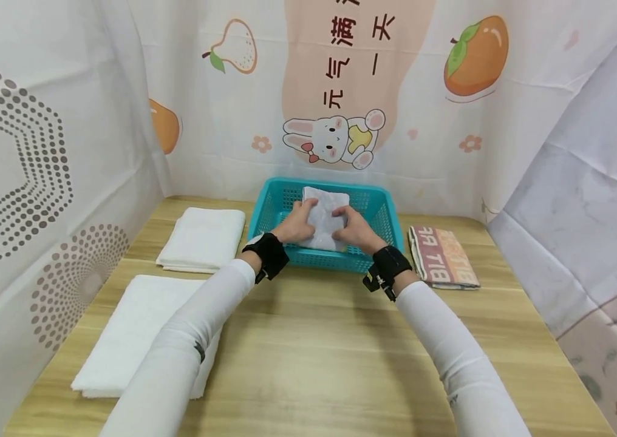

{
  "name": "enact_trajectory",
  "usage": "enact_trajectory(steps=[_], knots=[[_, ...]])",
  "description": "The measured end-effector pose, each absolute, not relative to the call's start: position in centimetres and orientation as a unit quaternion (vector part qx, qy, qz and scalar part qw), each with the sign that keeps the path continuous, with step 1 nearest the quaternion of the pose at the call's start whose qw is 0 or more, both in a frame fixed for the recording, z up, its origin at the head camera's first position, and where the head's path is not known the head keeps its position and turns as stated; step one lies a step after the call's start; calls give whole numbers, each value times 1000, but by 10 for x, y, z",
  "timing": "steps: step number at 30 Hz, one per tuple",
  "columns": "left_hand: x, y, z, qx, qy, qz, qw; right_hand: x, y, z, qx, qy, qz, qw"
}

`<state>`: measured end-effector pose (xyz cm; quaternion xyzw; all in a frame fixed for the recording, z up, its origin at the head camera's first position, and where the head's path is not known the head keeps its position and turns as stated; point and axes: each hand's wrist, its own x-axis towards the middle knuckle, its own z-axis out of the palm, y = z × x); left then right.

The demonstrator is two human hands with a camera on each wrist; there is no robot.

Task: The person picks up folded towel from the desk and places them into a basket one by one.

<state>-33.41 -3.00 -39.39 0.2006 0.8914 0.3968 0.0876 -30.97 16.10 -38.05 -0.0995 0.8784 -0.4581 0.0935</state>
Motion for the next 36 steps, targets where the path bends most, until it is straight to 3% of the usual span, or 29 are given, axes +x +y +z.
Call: enact_trajectory(steps=[15, 23, 36], knots=[[-345, -27, -409, 219, 900, 354, 130, -321, 165, -396, -82, 868, -468, 147], [-344, -28, -415, 212, 905, 329, 165, -331, 164, -400, -83, 863, -449, 218], [-343, -28, -416, 219, 906, 309, 189, -330, 167, -407, -77, 868, -428, 237]])
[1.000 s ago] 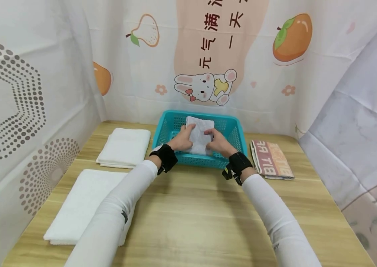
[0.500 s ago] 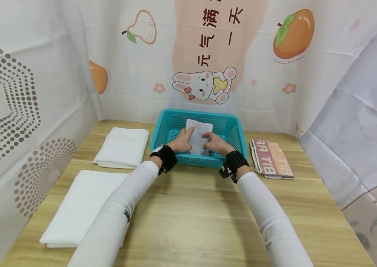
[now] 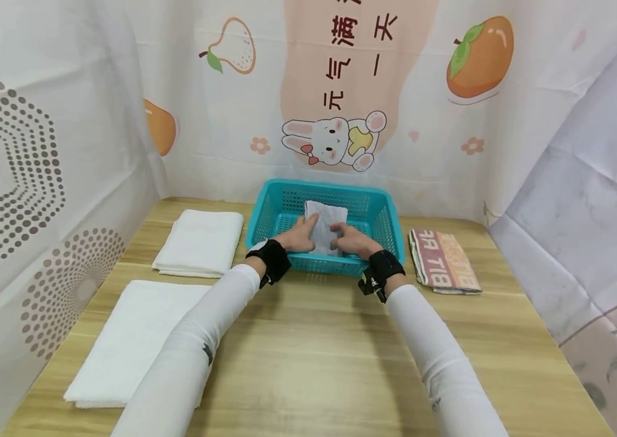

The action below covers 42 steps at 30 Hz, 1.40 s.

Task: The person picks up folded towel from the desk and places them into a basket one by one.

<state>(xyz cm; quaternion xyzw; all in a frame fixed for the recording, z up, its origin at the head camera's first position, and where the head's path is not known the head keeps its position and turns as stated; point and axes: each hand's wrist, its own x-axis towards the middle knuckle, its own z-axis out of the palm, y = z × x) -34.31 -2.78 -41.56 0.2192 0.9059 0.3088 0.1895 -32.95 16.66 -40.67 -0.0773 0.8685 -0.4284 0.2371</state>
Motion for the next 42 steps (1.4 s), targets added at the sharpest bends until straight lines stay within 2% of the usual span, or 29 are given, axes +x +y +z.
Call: enact_trajectory(steps=[8, 27, 36, 38, 42], knots=[[-349, -25, -425, 206, 906, 308, 206, -327, 167, -411, -77, 867, -426, 247], [-350, -27, -414, 198, 926, 273, 172, -331, 169, -405, -83, 872, -412, 250], [-339, -26, -399, 217, 926, 265, 160, -320, 174, -394, -101, 885, -389, 234], [-340, -23, -401, 228, 924, 262, 158, -315, 174, -393, -115, 889, -382, 224], [-385, -21, -465, 275, 917, 262, 124, -302, 172, -389, -160, 903, -356, 181]])
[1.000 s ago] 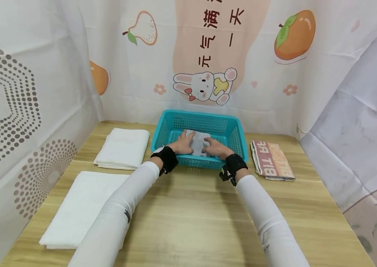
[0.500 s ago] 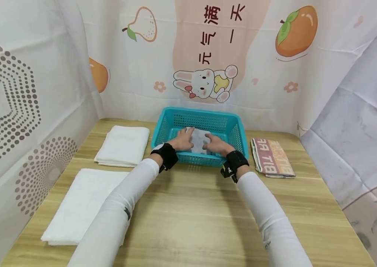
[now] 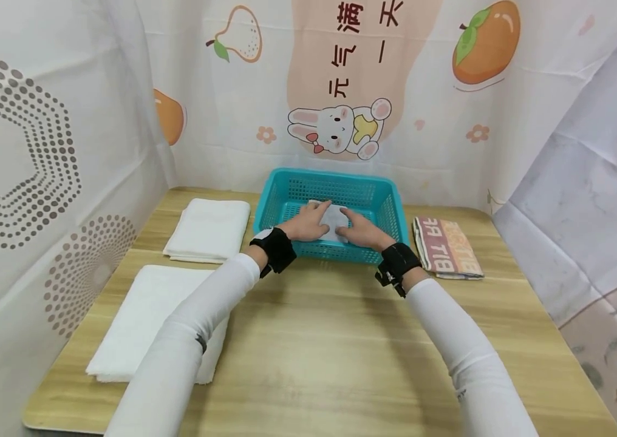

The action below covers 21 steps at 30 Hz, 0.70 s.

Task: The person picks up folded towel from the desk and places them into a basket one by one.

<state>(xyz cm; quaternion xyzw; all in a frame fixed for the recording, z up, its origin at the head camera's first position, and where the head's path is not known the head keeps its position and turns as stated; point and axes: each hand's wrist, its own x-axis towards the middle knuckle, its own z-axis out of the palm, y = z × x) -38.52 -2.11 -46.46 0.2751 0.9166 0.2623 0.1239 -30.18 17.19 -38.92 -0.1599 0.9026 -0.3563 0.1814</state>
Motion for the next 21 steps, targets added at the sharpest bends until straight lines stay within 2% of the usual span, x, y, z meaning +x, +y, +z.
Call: enact_trajectory(steps=[2, 5, 6, 9, 10, 12, 13, 14, 15, 21], knots=[[-403, -21, -494, 302, 915, 248, 101, -293, 170, -387, -184, 913, -330, 152], [-398, -22, -499, 319, 912, 243, 89, -280, 169, -383, -211, 927, -288, 115], [-379, -21, -478, 316, 914, 235, 96, -276, 168, -382, -219, 930, -276, 103], [-365, -20, -469, 328, 911, 230, 96, -268, 170, -382, -240, 934, -254, 74], [-378, -20, -488, 343, 909, 222, 77, -266, 171, -384, -246, 934, -251, 66], [-372, -22, -490, 358, 907, 212, 65, -260, 171, -385, -254, 933, -250, 54], [-382, -23, -508, 367, 905, 207, 50, -257, 171, -386, -255, 932, -252, 49], [-376, -24, -505, 366, 907, 202, 53, -253, 172, -388, -256, 932, -252, 44], [-372, -26, -508, 381, 903, 195, 29, -250, 173, -390, -258, 932, -252, 38], [-284, -27, -431, 385, 909, 153, 41, -227, 178, -401, -276, 932, -236, -9]])
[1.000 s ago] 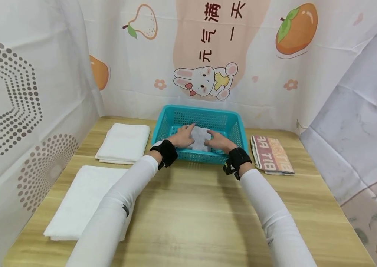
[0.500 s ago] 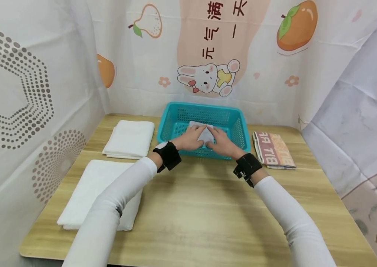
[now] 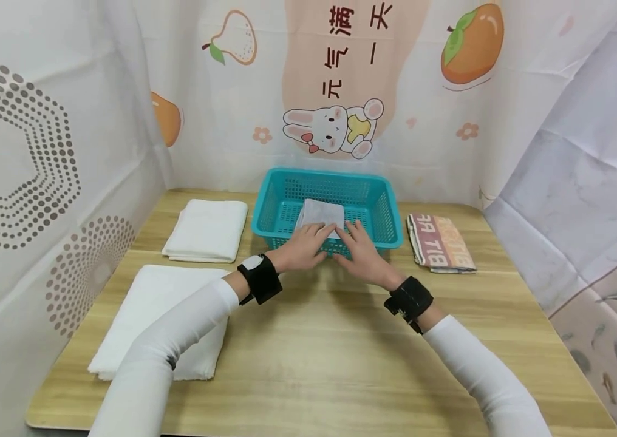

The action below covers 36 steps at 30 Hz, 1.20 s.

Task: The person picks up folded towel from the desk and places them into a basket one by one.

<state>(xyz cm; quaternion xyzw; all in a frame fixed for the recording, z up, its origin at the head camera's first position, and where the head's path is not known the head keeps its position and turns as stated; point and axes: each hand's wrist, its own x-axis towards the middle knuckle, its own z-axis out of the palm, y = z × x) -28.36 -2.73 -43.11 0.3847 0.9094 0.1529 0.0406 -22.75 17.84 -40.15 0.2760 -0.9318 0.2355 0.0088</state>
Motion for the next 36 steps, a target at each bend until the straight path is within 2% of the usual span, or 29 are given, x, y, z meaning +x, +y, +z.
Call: enact_trajectory(steps=[1, 4, 9, 15, 23, 31, 36], knots=[[-269, -27, -417, 382, 911, 148, 50, -224, 179, -404, 277, -932, 234, 13], [-246, -28, -405, 401, 907, 129, 18, -212, 181, -409, 278, -931, 234, 23], [-226, -32, -406, 426, 900, 93, -17, -193, 179, -412, 294, -923, 249, 9], [-205, -35, -409, 451, 888, 92, 9, -172, 180, -417, 310, -919, 243, -4], [-200, -33, -416, 462, 878, 124, 11, -163, 188, -421, 320, -917, 241, -2], [-200, -32, -417, 464, 870, 164, 36, -164, 199, -420, 311, -916, 253, 10], [-195, -33, -419, 465, 868, 163, 59, -160, 205, -418, 296, -915, 273, -7]])
